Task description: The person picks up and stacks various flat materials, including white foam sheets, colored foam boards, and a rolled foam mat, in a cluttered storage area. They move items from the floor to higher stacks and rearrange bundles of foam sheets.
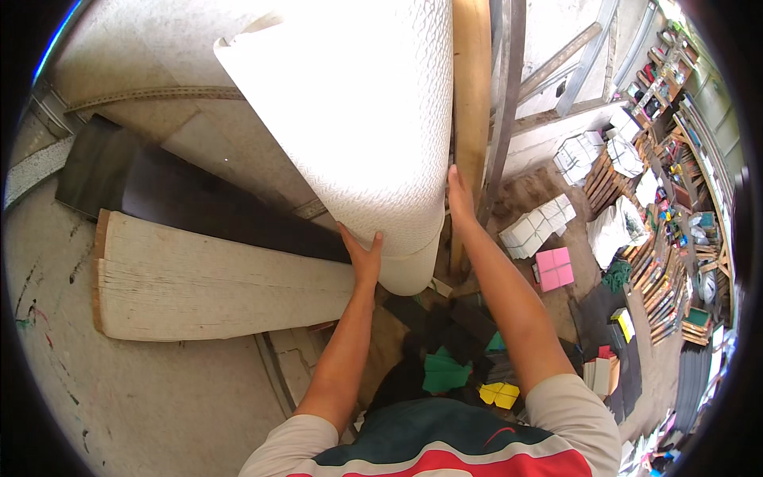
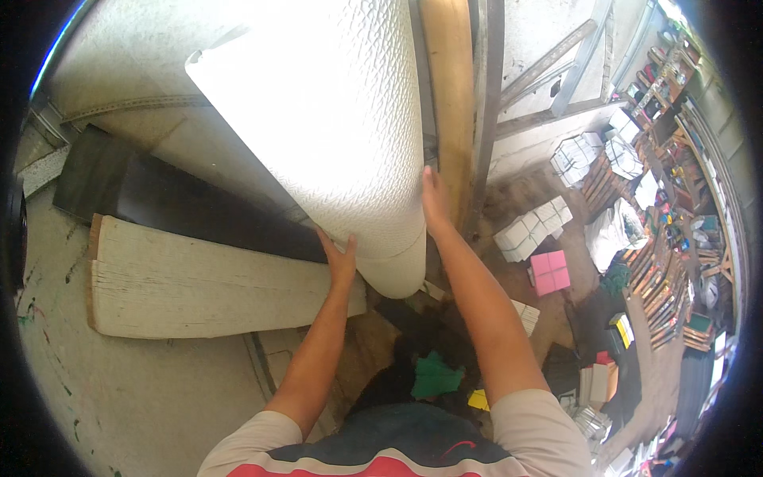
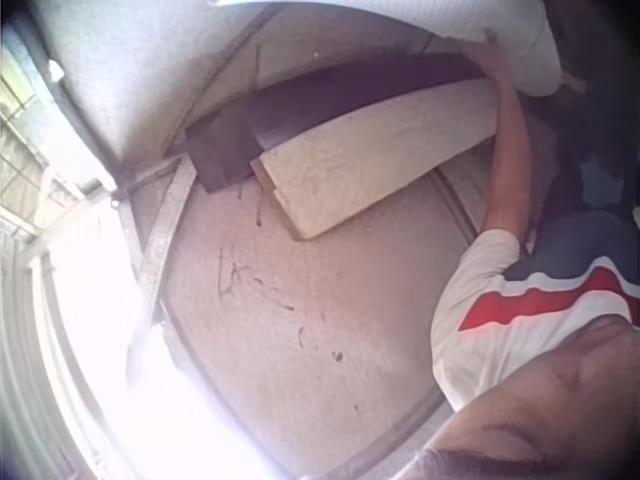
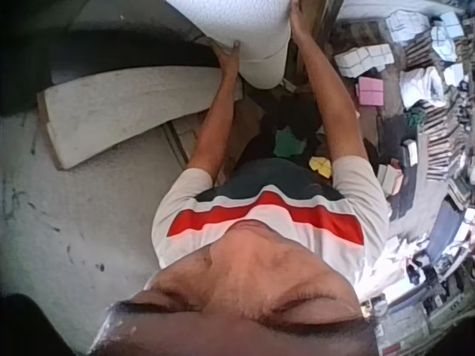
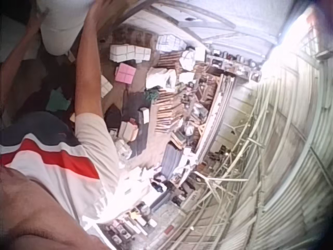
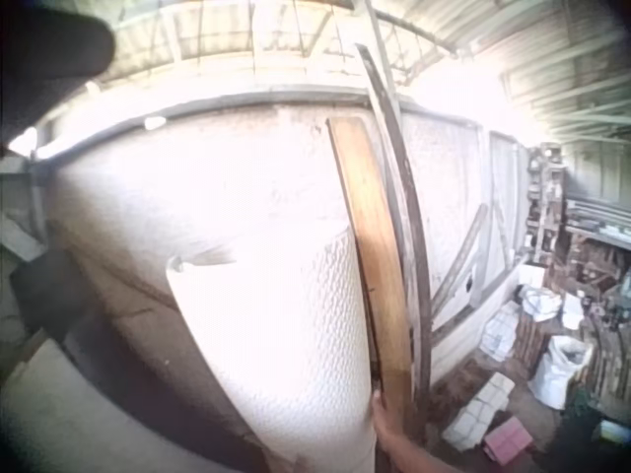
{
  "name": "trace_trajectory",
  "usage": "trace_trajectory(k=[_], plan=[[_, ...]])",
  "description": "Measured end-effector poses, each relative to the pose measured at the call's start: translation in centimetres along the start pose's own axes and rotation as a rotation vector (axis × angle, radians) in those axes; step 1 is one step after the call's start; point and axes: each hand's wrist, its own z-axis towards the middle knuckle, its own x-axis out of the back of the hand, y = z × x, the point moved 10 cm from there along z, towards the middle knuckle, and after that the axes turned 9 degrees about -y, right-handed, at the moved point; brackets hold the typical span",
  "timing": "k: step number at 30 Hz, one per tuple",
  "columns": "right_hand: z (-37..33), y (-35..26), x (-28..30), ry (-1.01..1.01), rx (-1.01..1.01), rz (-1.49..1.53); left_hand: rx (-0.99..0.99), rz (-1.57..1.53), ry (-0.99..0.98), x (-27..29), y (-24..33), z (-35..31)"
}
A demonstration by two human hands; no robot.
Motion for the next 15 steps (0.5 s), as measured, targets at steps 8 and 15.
trace_trajectory(k=[8, 15], plan=[[-4.2, 1.6, 2.2, -0.102, 0.061, 0.147, -0.056, -0.015, 0.041, -1.4, -0.5, -4.2], [-6.6, 2.6, 4.6, -0.159, 0.063, 0.182, -0.03, -0.094, 0.024, -3.1, 0.1, -8.2]])
